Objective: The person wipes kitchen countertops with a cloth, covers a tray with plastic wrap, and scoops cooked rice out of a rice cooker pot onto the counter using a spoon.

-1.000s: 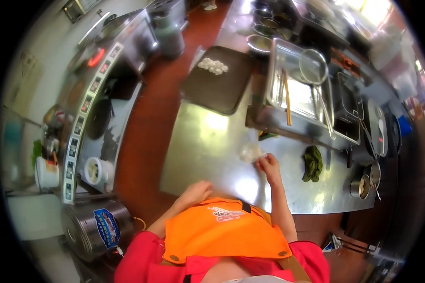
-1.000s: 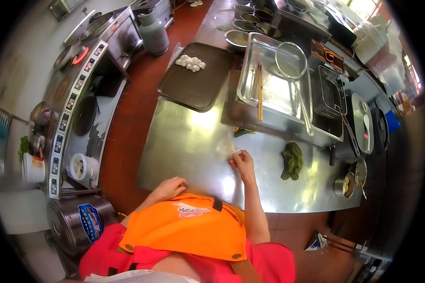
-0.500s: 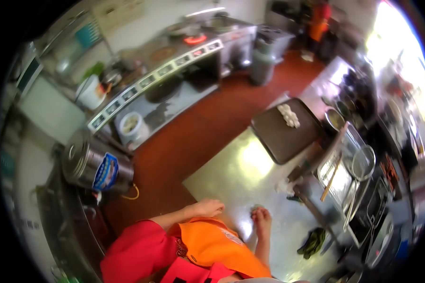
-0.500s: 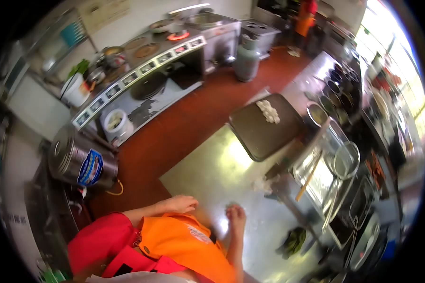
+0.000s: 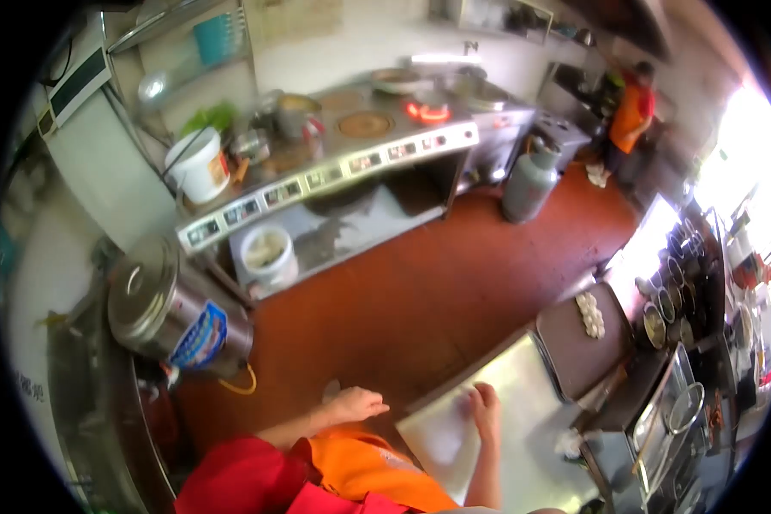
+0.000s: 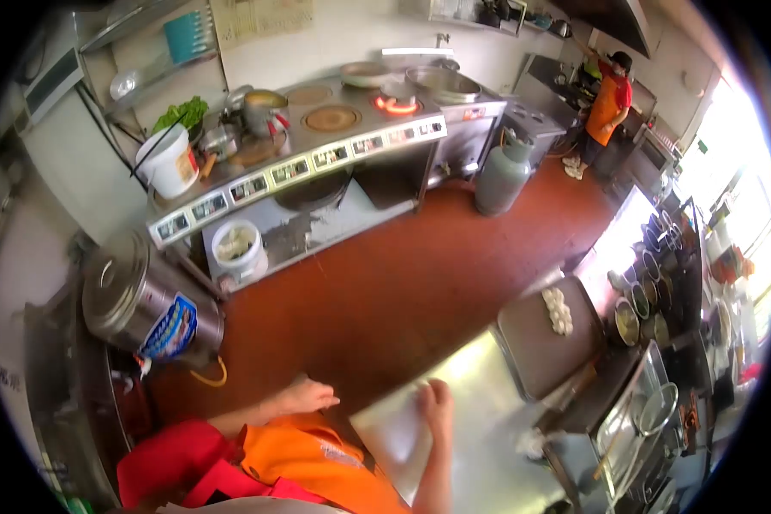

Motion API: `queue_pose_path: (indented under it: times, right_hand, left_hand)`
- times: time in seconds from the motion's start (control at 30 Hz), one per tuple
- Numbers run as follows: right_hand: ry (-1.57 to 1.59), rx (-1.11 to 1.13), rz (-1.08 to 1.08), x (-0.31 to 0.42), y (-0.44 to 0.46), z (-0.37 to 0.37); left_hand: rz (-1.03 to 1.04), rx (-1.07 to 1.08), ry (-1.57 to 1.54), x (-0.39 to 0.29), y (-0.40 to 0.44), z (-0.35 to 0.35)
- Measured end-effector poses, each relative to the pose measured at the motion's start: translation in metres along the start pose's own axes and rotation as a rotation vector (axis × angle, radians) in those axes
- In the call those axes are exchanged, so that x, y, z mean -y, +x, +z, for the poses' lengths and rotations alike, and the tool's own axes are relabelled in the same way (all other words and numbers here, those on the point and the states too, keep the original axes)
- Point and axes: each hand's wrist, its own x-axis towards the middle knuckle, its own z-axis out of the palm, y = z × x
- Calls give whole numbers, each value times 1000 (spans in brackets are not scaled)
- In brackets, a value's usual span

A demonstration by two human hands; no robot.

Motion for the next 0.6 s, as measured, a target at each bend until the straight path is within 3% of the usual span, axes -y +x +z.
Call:
queue_pose_path:
  times: [0.03,0.07,0.13,0.17,0.2,0.27,0.33,0.4,0.5,0.6]
  right_hand:
    - [-47,-54,40,-5,18,11]
    - [43,-105,61,3,24,21]
    - [63,-164,114,-19,31,13]
    - [37,-188,146,-22,34,17]
    - [33,-227,175,-28,39,28]
    - [31,-202,237,-46,39,19]
    - [37,-307,254,-7,23,29]
    - [106,-369,305,1,13,24]
    - [115,-490,264,20,13,0]
    - [157,-619,186,25,34,-31]
  left_hand:
    - [-109,45,96,26,6,-24]
    - [-16,2,198,44,10,-50]
    - [-90,-23,189,75,9,-103]
    - [-160,-7,38,87,8,-135]
    - [-152,-53,-140,91,7,-164]
    - [-134,-65,-118,110,26,-199]
    - [0,-72,-111,107,64,-227]
    - [135,1,-160,98,119,-237]
    - [495,-9,-77,34,204,-240]
    - [585,159,-139,-48,273,-225]
